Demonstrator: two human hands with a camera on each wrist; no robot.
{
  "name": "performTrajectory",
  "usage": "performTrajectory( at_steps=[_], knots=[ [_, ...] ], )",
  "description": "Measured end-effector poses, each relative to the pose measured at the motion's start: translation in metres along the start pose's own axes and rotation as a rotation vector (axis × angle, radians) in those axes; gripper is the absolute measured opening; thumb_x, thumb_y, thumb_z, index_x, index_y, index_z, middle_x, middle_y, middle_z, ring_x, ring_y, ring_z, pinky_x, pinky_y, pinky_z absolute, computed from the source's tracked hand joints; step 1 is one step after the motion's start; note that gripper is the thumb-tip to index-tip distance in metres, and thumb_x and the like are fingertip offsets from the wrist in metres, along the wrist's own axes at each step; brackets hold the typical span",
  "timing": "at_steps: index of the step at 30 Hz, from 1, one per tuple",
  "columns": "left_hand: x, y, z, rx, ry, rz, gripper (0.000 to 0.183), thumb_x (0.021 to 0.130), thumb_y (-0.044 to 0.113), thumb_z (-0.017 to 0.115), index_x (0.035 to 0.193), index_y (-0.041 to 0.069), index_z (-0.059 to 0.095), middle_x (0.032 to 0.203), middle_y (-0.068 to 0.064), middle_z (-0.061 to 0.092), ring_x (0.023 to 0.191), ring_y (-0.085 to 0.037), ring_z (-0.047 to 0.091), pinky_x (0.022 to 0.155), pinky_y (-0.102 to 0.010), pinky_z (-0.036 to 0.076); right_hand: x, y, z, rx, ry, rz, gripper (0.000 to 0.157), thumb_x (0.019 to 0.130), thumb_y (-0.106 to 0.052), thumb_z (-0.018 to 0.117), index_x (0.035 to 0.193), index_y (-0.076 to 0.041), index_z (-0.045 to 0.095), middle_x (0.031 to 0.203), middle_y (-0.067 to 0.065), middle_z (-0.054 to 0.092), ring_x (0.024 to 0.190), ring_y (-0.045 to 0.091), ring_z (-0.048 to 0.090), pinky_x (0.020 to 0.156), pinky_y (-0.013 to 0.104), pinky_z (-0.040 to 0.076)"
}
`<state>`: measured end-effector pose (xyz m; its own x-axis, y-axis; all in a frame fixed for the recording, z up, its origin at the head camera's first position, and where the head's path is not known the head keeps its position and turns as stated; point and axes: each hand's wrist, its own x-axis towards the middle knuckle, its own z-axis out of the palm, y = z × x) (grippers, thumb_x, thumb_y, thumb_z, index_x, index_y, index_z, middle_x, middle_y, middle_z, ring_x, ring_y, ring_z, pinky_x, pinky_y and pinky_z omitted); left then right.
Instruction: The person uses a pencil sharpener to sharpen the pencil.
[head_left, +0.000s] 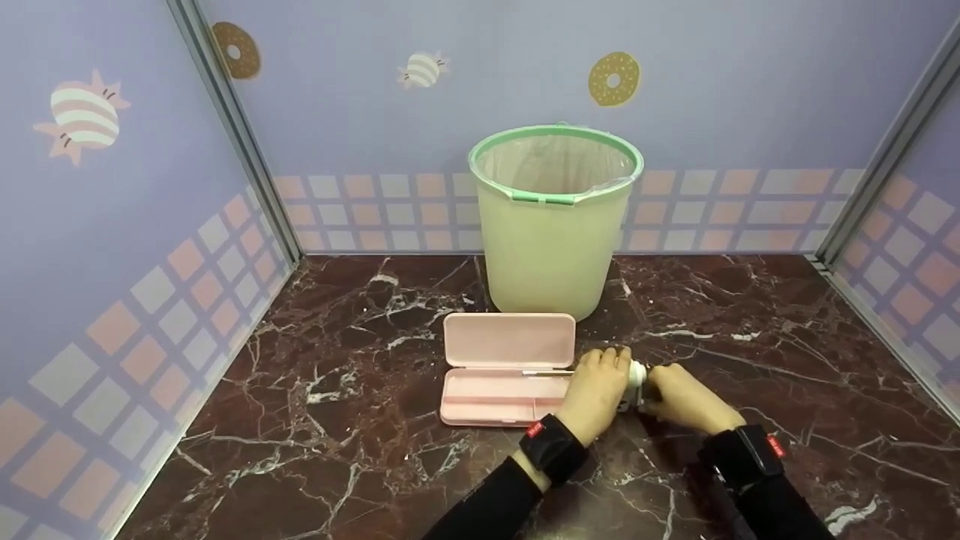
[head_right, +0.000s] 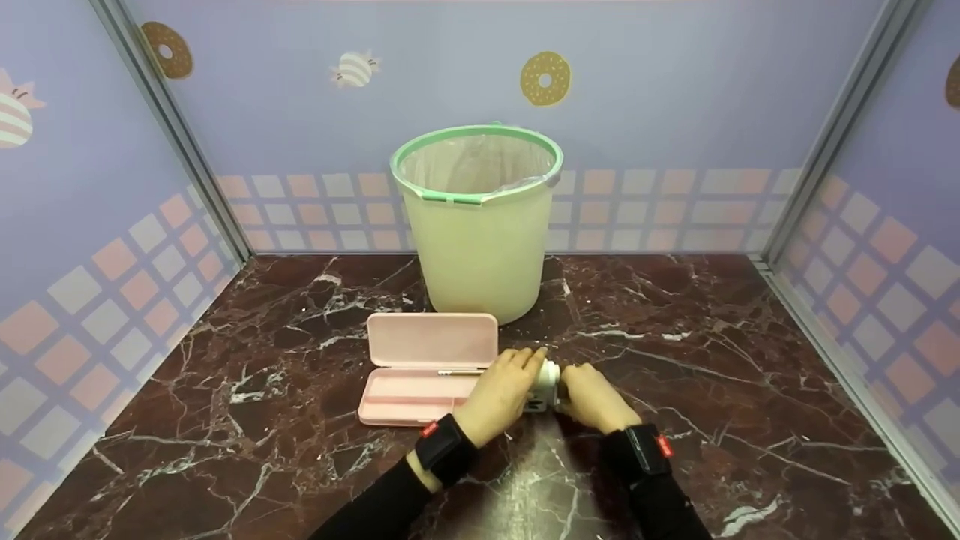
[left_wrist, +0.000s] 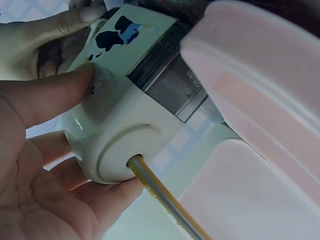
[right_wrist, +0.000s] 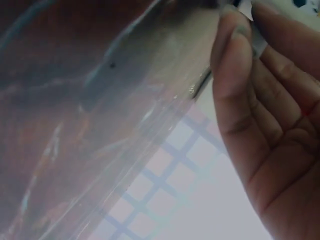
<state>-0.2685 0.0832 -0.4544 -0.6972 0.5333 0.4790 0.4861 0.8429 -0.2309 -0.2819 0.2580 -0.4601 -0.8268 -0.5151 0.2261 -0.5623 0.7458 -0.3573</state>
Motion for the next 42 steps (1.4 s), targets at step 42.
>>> performTrajectory(
  at_steps=[42],
  knots=[
    [0.003,-0.002,0.002,-0.002,-0.031,0.039,0.039,0.089,0.017,0.062,0.128,0.012,0.062,0.12,0.001,0.069,0.098,-0.014,0.063,0.092,-0.024,0.051,-0.003,-0.04,-0.042,0.019,0.277,0.187,0.017,0.071,0.009,0.077,0.069,-0.006,0.071,0.066,0.004,0.069,0.057,0.009,0.059,0.053,0.023,0.045]
  ],
)
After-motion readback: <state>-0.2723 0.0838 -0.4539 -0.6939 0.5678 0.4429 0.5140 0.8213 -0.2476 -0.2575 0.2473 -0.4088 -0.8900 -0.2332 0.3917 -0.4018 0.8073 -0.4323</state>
